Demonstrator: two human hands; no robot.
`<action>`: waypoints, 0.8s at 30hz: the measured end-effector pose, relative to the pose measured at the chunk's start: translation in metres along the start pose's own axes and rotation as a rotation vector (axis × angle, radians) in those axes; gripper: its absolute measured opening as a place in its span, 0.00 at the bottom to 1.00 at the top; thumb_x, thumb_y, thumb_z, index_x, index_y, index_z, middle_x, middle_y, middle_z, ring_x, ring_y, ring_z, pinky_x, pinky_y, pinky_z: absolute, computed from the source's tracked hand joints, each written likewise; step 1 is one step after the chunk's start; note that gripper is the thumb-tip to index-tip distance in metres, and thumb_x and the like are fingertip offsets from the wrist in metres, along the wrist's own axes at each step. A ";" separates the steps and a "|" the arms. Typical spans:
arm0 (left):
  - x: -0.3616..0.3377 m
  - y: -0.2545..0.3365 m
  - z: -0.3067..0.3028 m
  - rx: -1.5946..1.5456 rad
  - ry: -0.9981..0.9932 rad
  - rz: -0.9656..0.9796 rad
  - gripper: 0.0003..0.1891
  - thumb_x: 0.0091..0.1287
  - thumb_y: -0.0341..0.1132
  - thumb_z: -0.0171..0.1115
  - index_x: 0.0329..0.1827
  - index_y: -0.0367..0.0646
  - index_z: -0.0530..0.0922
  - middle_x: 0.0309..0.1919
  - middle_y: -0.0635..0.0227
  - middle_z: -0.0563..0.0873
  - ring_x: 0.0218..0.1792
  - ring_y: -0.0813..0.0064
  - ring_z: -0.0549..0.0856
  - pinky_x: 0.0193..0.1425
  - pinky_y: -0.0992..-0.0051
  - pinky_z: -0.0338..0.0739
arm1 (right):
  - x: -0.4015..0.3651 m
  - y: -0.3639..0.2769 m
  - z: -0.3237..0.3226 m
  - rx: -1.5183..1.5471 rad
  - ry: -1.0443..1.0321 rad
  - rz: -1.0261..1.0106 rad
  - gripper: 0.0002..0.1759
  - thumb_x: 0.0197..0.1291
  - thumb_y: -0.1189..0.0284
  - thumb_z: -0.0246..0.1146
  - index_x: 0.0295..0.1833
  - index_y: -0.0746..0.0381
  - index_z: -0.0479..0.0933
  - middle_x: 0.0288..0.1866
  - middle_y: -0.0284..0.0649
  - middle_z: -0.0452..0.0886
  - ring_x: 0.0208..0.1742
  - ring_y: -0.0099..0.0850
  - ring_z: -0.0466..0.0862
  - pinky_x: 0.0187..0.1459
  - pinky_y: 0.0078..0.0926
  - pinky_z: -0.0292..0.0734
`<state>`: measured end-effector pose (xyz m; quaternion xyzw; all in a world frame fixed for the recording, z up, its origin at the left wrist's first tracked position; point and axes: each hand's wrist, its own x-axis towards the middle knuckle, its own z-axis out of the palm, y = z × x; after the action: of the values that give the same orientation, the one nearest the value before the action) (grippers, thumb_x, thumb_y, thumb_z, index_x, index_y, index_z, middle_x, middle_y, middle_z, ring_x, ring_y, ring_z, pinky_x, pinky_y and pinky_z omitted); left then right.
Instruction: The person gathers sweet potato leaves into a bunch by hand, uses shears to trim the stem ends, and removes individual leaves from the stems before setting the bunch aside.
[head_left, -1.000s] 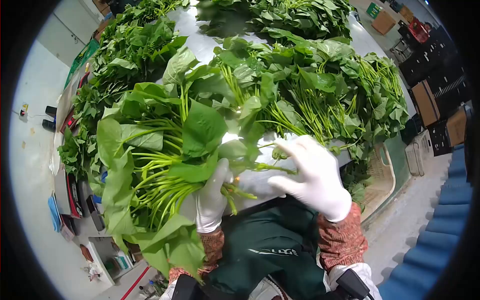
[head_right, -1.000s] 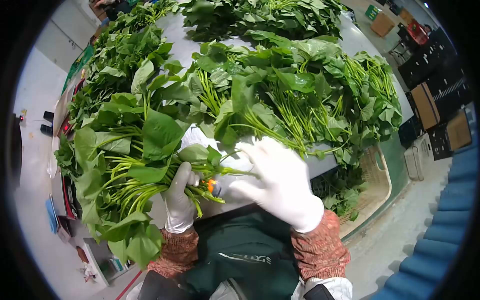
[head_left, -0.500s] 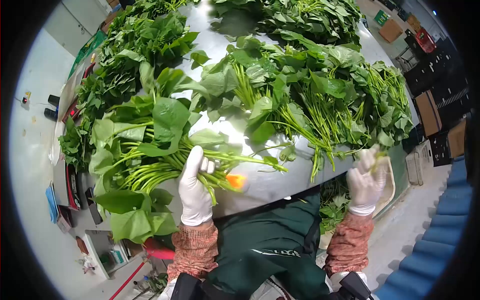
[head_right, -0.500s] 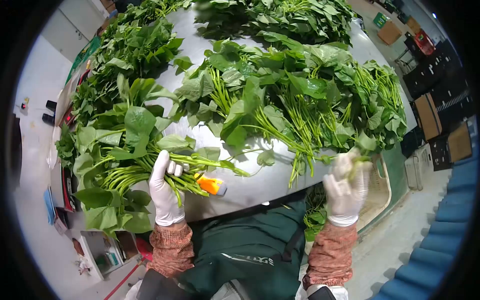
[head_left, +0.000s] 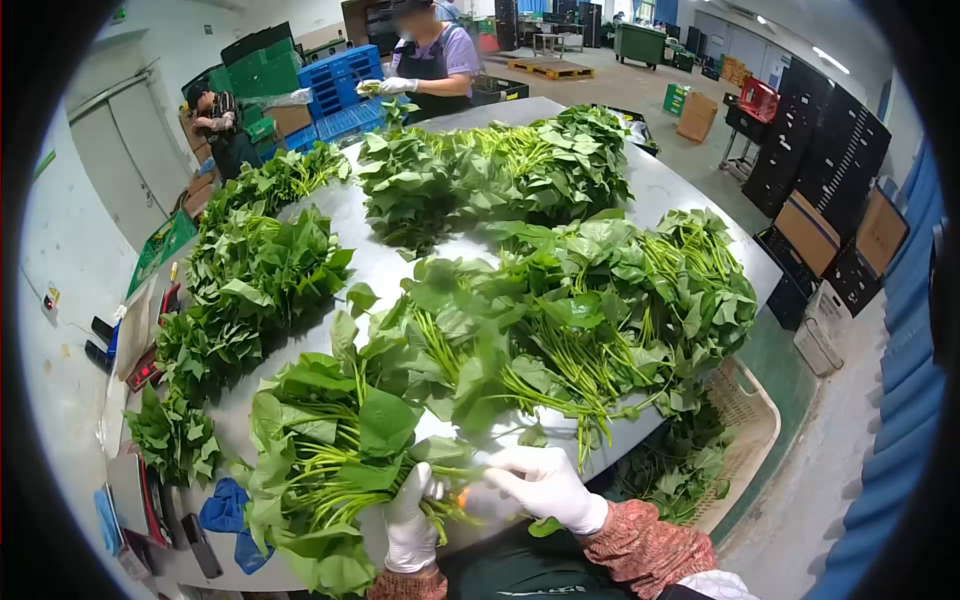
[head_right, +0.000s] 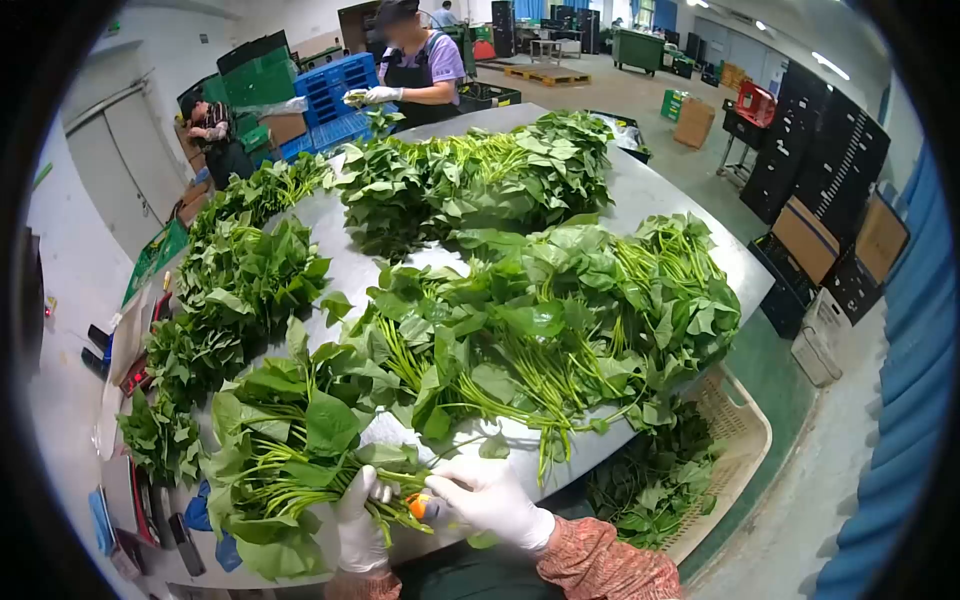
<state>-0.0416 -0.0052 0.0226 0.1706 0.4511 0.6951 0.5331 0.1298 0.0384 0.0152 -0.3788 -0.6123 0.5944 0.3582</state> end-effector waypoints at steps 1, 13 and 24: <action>-0.001 -0.003 0.000 -0.007 0.020 -0.007 0.07 0.65 0.29 0.62 0.29 0.43 0.74 0.21 0.75 0.72 0.24 0.81 0.71 0.32 0.78 0.69 | -0.004 0.006 0.000 -0.055 0.046 -0.063 0.08 0.63 0.75 0.64 0.45 0.67 0.81 0.34 0.32 0.82 0.27 0.16 0.78 0.29 0.15 0.73; 0.005 -0.005 0.000 -0.013 0.126 0.048 0.09 0.66 0.29 0.62 0.29 0.44 0.72 0.20 0.76 0.67 0.22 0.81 0.67 0.33 0.76 0.69 | -0.026 -0.011 -0.044 0.453 0.509 -0.207 0.29 0.68 0.52 0.58 0.61 0.66 0.71 0.46 0.46 0.82 0.38 0.30 0.82 0.45 0.31 0.77; 0.002 0.000 -0.005 -0.034 0.092 0.080 0.07 0.64 0.30 0.63 0.32 0.42 0.73 0.19 0.75 0.67 0.21 0.81 0.68 0.32 0.76 0.70 | -0.032 0.012 -0.026 -0.596 0.202 -0.387 0.06 0.55 0.74 0.67 0.40 0.58 0.82 0.29 0.38 0.80 0.29 0.36 0.81 0.31 0.30 0.76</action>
<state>-0.0462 -0.0056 0.0194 0.1473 0.4563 0.7305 0.4863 0.1678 0.0214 0.0041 -0.4006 -0.7804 0.2708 0.3965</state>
